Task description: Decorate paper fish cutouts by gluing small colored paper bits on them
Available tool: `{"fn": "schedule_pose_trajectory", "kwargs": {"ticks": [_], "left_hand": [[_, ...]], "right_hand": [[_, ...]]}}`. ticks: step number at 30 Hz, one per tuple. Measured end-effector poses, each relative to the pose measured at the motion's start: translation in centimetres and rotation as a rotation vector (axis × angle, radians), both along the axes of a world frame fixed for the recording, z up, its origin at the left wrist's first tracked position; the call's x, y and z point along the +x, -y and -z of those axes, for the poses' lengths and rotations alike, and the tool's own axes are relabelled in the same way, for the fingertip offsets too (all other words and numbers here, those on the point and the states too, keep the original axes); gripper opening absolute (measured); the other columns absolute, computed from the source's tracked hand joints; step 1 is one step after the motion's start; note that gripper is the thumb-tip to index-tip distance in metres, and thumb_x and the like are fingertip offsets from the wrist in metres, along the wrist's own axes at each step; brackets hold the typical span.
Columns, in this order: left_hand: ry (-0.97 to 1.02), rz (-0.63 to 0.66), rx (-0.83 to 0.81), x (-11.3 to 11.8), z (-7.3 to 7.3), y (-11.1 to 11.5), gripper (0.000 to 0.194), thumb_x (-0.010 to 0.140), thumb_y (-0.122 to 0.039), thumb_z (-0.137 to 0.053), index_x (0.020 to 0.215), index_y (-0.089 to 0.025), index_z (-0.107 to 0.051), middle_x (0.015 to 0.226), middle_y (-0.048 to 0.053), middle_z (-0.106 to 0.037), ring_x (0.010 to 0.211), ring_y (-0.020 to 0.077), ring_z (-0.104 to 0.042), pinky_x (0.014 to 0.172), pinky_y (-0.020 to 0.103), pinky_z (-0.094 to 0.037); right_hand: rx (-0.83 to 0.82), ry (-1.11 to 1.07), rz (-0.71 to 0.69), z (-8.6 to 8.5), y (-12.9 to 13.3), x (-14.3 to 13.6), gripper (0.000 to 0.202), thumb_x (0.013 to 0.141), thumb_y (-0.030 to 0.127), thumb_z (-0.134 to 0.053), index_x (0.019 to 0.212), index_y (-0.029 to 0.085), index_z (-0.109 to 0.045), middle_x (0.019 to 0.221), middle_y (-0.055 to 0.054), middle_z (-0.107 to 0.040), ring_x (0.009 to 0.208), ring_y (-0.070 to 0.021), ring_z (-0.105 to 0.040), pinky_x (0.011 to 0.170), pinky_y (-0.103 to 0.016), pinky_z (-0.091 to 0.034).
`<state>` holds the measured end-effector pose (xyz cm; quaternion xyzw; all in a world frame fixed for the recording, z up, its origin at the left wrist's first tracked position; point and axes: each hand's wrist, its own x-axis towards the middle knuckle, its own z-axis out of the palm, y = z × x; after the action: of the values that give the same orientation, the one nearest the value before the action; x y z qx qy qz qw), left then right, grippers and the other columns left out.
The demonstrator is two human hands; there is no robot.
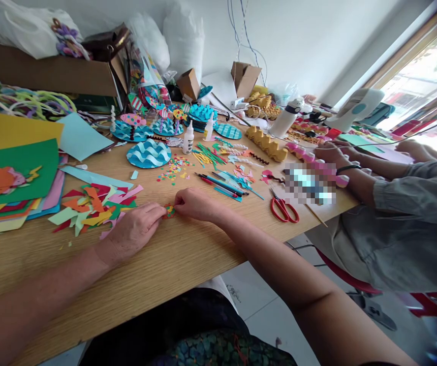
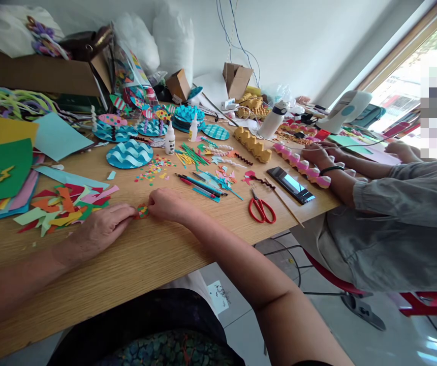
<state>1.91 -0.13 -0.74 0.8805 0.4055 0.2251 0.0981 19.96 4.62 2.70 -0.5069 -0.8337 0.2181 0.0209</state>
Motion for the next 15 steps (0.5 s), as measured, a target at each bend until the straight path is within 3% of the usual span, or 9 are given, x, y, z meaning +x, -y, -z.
{"fn": "schedule_pose_trajectory", "kwargs": {"ticks": [9,15], "left_hand": [[0.004,0.012,0.057,0.0,0.0,0.0,0.027,0.086,-0.018,-0.031,0.089,-0.017,-0.058,0.089,0.007,-0.063,0.084,0.0198,-0.059,0.074,0.030,-0.046],[0.022,0.022,0.062,0.1,0.0,0.2,0.027,0.087,-0.018,-0.031,0.089,-0.017,-0.057,0.088,0.006,-0.063,0.083,0.0191,-0.059,0.073,0.030,-0.047]], "right_hand": [[0.021,-0.019,0.011,0.2,0.0,0.0,0.018,0.071,0.024,-0.052,0.080,0.017,-0.066,0.082,-0.004,-0.067,0.068,-0.0123,-0.053,0.054,-0.022,-0.031],[-0.088,-0.208,0.020,-0.1,-0.8,1.0,0.016,0.074,0.020,-0.052,0.080,0.012,-0.065,0.072,-0.001,-0.063,0.062,-0.0077,-0.049,0.054,-0.019,-0.032]]}}
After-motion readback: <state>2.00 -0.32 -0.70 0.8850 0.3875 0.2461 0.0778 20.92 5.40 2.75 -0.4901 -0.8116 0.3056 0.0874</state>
